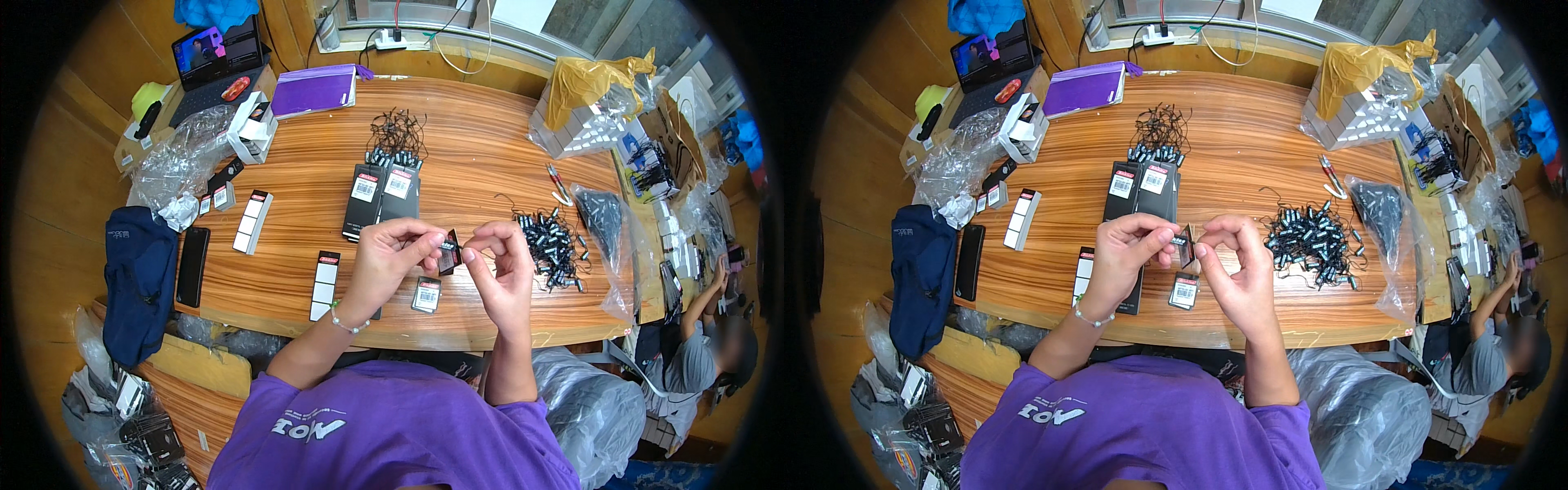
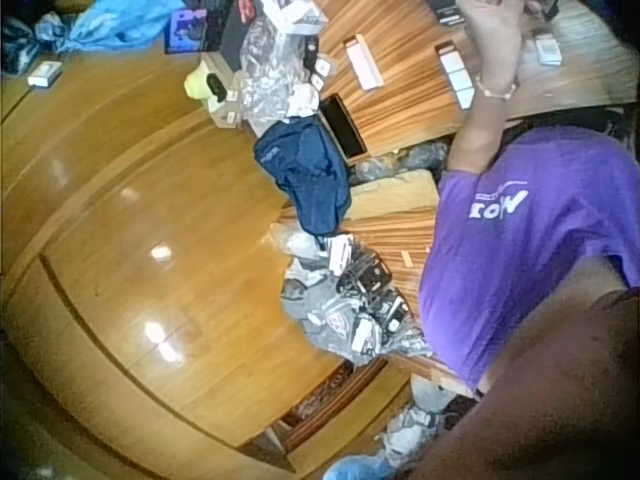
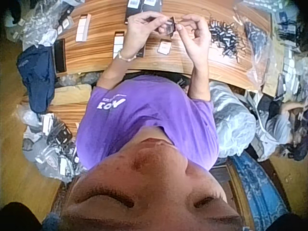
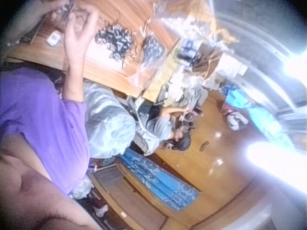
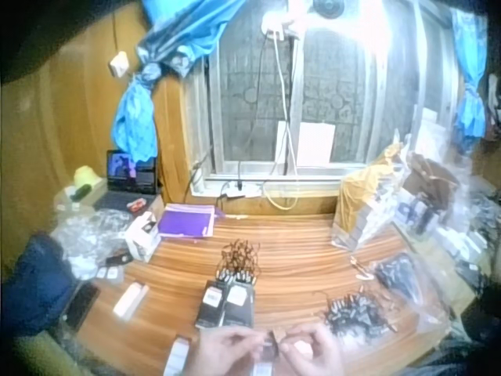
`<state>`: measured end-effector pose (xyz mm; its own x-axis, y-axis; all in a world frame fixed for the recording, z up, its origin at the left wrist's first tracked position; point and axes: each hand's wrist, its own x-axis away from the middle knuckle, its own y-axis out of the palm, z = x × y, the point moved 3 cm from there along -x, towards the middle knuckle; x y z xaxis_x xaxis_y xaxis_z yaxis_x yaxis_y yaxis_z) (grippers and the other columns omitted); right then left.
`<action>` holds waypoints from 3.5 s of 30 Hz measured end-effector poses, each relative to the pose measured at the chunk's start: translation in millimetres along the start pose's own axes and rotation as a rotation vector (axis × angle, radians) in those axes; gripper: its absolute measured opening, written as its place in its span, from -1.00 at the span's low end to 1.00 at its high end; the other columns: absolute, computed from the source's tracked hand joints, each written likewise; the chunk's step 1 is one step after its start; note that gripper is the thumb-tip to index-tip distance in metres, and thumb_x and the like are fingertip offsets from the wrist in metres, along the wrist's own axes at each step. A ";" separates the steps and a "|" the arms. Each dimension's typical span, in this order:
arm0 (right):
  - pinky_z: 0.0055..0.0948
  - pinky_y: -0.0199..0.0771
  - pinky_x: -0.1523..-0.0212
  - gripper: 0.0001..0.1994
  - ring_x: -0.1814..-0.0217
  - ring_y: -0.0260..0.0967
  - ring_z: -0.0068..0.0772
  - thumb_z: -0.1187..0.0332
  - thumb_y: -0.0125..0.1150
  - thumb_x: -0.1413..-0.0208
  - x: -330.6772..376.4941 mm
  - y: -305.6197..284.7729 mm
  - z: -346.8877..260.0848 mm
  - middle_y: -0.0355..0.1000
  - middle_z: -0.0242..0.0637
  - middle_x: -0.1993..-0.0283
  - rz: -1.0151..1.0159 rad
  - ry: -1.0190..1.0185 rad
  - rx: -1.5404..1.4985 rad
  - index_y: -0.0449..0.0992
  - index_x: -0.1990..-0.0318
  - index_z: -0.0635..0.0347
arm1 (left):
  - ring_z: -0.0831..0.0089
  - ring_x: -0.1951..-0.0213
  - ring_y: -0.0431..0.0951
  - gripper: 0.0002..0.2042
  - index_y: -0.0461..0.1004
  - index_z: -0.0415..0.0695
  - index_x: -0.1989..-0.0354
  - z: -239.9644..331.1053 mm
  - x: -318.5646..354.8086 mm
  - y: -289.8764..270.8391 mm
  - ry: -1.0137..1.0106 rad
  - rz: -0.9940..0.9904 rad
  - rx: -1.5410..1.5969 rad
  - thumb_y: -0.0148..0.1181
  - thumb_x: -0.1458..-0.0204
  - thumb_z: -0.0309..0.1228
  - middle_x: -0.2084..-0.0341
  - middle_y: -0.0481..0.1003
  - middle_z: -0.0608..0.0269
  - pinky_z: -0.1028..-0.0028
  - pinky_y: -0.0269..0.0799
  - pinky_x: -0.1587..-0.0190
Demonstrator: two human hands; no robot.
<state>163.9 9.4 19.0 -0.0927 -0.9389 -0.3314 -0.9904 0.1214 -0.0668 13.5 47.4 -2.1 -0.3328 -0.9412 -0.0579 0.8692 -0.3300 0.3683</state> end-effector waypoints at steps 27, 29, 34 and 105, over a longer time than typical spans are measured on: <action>-0.63 0.30 0.27 -0.77 0.35 0.34 -0.62 0.64 0.09 0.05 -1.9 -3.3 10.1 0.34 -0.35 0.43 -0.034 0.090 -0.108 0.24 0.22 0.29 | 0.57 0.35 0.48 -0.87 0.54 -0.28 0.37 7.5 -0.8 5.3 0.187 -0.049 -0.305 0.18 0.13 -0.68 0.38 0.50 0.19 0.64 0.39 0.33; -0.62 0.30 0.29 -0.77 0.37 0.33 -0.62 0.64 0.09 0.04 -3.4 -5.1 10.8 0.33 -0.36 0.43 -0.121 0.146 -0.105 0.23 0.24 0.28 | 0.56 0.37 0.48 -0.88 0.55 -0.28 0.37 9.0 -1.8 2.4 0.176 -0.099 -0.389 0.17 0.12 -0.67 0.39 0.51 0.19 0.64 0.40 0.34; -0.62 0.32 0.31 -0.78 0.38 0.32 -0.61 0.63 0.09 0.02 -4.1 -9.6 8.3 0.33 -0.37 0.45 -0.308 0.290 -0.183 0.20 0.26 0.25 | 0.55 0.37 0.51 -0.87 0.55 -0.28 0.35 13.4 -4.1 -2.1 -0.014 -0.207 -0.450 0.16 0.10 -0.65 0.41 0.51 0.19 0.64 0.43 0.31; -0.57 0.13 0.55 -0.69 0.63 -0.03 -0.61 0.16 -0.30 -0.26 -110.5 17.1 42.5 0.01 -0.51 0.65 -0.332 0.318 -1.246 0.18 0.49 0.06 | 0.69 0.24 0.37 -0.78 0.28 -0.24 0.09 -6.6 -2.2 -51.5 -0.111 -0.152 -0.268 -0.02 -0.07 -0.58 0.27 0.36 0.35 0.66 0.31 0.16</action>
<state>161.6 129.0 14.6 0.3191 -0.9212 -0.2225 -0.3860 -0.3407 0.8573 -28.1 66.0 -27.1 -0.4912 -0.8710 0.0136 0.8669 -0.4873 0.1046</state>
